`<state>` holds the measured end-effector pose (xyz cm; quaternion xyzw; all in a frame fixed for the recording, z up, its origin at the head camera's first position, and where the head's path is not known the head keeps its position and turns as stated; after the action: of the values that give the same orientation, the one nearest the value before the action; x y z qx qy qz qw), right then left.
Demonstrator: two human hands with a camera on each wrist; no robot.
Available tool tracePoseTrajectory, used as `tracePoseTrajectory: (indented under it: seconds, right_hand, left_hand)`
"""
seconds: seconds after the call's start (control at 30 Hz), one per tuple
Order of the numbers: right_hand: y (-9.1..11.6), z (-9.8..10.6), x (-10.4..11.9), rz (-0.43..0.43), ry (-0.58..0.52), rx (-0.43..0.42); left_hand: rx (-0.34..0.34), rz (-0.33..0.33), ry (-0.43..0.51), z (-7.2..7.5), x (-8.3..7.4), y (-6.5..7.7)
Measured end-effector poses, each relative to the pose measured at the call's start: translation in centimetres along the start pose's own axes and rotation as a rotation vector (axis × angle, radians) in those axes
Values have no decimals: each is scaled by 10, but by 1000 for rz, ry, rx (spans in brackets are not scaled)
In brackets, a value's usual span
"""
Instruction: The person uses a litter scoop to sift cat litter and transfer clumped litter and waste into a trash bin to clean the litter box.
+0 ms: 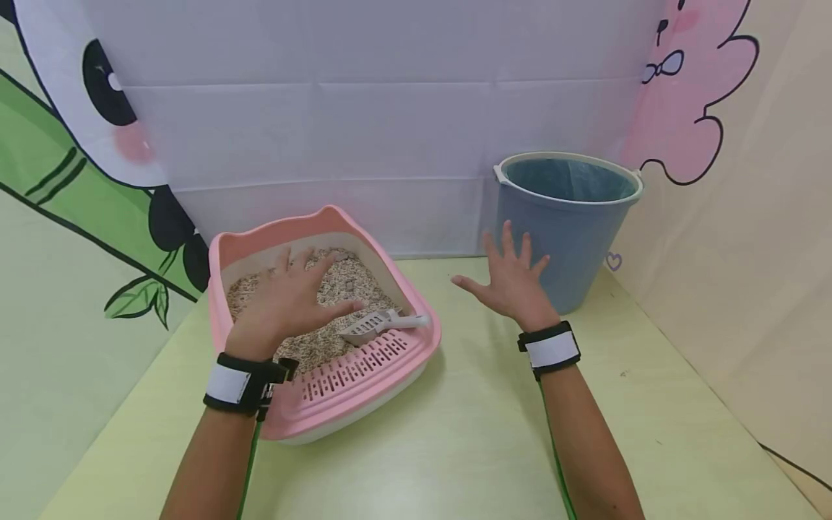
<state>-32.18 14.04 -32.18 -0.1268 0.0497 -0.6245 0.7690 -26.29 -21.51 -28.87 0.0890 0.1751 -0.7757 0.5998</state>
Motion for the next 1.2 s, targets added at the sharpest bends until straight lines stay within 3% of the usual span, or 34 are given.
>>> tracePoseTrajectory:
  seconds: [0.13, 0.23, 0.47, 0.53, 0.67, 0.8, 0.97, 1.1, 1.2]
  right_hand:
    - [2, 10, -4, -7, -13, -49]
    - [7, 22, -8, -12, -52, -135]
    - [15, 47, -32, -94, -173, -487]
    - [13, 51, -42, -130, -182, -547]
    - [2, 52, -66, -229, -187, -555]
    - [-3, 47, -93, -333, -232, -517]
    - [0, 37, -118, -361, -296, -446]
    - [-3, 38, -128, -337, -320, -461]
    - [-9, 42, -131, -328, -321, -465]
  left_hand:
    - [-69, -57, -17, 11, -10, 10]
    - [-139, -131, -16, 14, -18, 19]
    - [-247, -307, -50, 18, -26, 40]
    - [-264, -337, -59, 20, -25, 47]
    - [-325, -426, -58, 16, -13, 61]
    - [-377, -499, -55, 2, 7, 78]
    - [-339, -456, -31, -32, 30, 103]
    - [-284, -355, -49, -55, 40, 117]
    - [-251, -265, -68, -62, 47, 124]
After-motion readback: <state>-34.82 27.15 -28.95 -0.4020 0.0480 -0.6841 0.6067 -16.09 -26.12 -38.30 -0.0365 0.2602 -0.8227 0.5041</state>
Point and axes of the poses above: each hand's wrist, its own y-axis away from the middle knuckle, its own z-axis out of the back of the hand, x = y × z, the point moved 1 cm from there along -y, towards the middle knuckle, and after that the axes turned 15 degrees about y, right-handed, at the moved point
